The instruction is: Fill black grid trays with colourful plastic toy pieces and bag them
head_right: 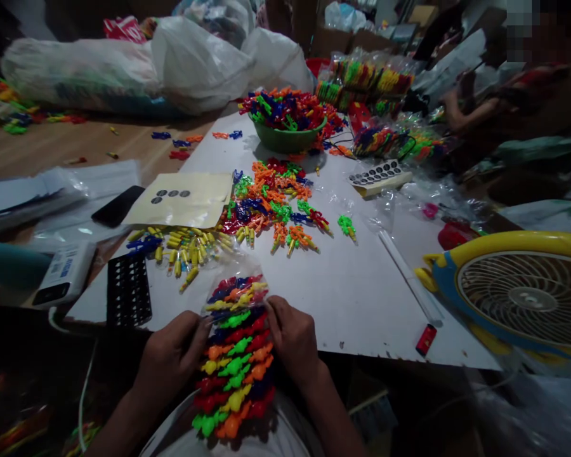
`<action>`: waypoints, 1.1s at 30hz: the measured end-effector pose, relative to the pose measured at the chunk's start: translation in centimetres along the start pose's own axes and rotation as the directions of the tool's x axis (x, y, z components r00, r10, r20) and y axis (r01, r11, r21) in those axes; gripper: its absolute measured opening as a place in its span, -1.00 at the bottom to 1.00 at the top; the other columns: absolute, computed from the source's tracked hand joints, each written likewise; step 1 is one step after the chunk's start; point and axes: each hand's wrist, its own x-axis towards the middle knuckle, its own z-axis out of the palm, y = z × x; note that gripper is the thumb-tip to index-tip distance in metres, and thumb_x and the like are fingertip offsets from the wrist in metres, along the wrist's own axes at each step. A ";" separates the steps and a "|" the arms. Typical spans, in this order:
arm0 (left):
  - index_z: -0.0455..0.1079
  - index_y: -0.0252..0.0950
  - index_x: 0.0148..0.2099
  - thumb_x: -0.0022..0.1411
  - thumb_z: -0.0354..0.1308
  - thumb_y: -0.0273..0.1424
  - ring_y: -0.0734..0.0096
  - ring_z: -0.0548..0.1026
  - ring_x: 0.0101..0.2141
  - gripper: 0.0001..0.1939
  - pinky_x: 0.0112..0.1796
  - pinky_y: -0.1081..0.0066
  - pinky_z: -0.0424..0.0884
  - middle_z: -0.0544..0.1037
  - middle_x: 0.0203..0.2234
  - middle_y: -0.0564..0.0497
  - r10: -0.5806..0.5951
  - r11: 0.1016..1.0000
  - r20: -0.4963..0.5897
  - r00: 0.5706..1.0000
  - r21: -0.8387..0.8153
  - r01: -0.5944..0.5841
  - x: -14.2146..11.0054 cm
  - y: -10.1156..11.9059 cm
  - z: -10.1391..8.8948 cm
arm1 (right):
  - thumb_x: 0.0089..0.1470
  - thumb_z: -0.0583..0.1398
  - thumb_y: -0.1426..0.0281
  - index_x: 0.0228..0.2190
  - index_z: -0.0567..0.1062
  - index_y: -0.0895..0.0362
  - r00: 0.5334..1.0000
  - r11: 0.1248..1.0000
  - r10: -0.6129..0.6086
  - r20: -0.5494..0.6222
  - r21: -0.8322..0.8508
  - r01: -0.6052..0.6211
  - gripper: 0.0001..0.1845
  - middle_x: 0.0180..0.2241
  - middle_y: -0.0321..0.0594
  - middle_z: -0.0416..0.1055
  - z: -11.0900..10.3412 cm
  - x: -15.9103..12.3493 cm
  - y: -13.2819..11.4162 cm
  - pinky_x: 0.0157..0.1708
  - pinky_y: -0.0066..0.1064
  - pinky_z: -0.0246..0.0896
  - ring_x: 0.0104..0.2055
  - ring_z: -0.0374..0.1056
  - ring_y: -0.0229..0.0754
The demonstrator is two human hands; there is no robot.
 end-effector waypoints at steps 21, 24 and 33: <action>0.32 -0.30 -0.35 0.34 0.04 -0.44 0.56 0.43 -0.50 -0.83 -0.43 0.56 0.32 0.44 -0.51 0.08 0.067 0.997 0.014 0.998 0.039 -0.068 -0.7 -0.4 -1.5 | 0.24 0.10 0.52 0.01 0.35 0.12 0.967 0.967 -0.255 0.015 -0.002 0.255 -0.70 -0.26 -0.15 0.53 -1.7 -0.2 0.2 -0.24 -0.36 0.40 -0.25 0.46 -0.18; 0.37 -0.34 -0.26 0.32 0.06 -0.48 0.49 0.50 -0.40 -0.91 -0.33 0.54 0.40 0.52 -0.42 -0.03 0.214 0.976 -0.043 0.976 0.062 -0.211 -2.7 -0.5 -2.5 | 0.25 0.07 0.50 0.03 0.34 0.11 0.959 0.960 -0.279 0.051 -0.010 0.280 -0.68 -0.37 -0.20 0.50 -3.0 -2.5 -0.6 -0.39 -0.38 0.37 -0.38 0.41 -0.19; 0.40 -0.37 -0.16 0.40 -0.06 -0.45 0.47 0.49 -0.36 -0.79 -0.33 0.53 0.45 0.53 -0.39 -0.09 0.297 0.954 -0.023 0.955 -0.031 -0.297 -8.5 -0.2 -3.2 | 0.35 -0.05 0.24 -0.17 0.40 0.15 0.965 0.966 -0.257 0.054 0.014 0.256 -0.68 -0.55 -0.27 0.39 -4.1 -7.5 -4.1 -0.58 -0.40 0.05 -0.59 0.20 -0.26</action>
